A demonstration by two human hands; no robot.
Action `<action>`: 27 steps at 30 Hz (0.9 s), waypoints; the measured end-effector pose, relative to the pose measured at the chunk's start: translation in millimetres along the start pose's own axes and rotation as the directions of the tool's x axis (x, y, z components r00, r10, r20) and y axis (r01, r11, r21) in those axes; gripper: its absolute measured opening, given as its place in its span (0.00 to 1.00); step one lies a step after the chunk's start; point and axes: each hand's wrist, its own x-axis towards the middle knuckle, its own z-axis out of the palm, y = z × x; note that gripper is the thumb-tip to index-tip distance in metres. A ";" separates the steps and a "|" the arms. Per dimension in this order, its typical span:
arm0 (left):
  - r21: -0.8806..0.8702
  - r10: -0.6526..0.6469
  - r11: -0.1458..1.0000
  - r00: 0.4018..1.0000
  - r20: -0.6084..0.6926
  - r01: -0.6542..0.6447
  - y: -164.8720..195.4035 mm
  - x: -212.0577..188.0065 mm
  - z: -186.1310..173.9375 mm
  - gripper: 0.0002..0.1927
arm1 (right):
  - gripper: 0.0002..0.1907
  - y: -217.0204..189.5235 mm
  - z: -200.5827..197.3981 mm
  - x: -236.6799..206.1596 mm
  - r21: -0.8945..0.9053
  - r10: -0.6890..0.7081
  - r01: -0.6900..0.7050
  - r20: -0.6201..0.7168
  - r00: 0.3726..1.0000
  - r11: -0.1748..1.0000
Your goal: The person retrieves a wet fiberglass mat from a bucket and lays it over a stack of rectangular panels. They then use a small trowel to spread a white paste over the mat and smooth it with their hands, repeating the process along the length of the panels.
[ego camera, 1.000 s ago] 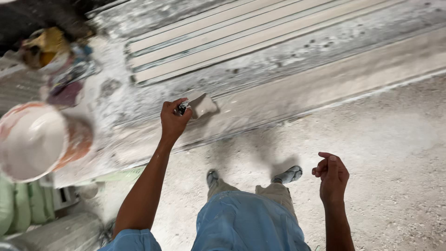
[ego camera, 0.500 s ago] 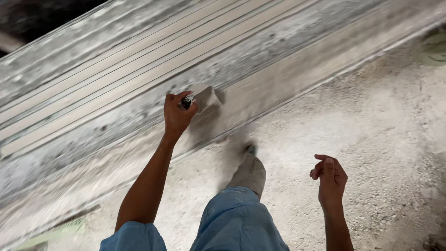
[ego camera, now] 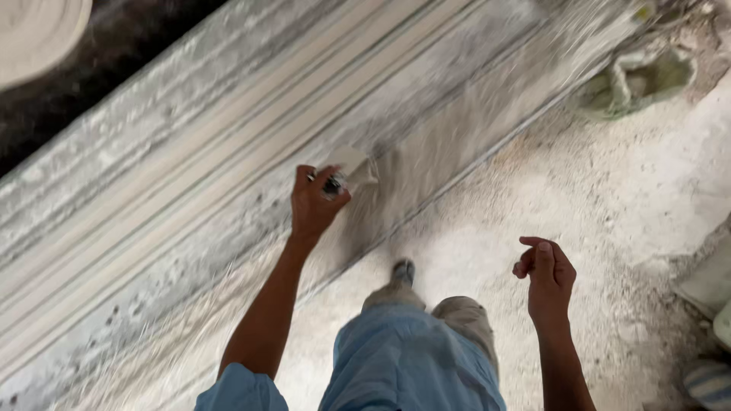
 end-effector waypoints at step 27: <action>0.270 0.067 0.963 0.989 -0.134 -0.028 254.2 280.2 455.6 0.28 | 0.20 -18.8 -305.8 557.7 -0.050 0.055 -0.041 0.340 0.939 0.998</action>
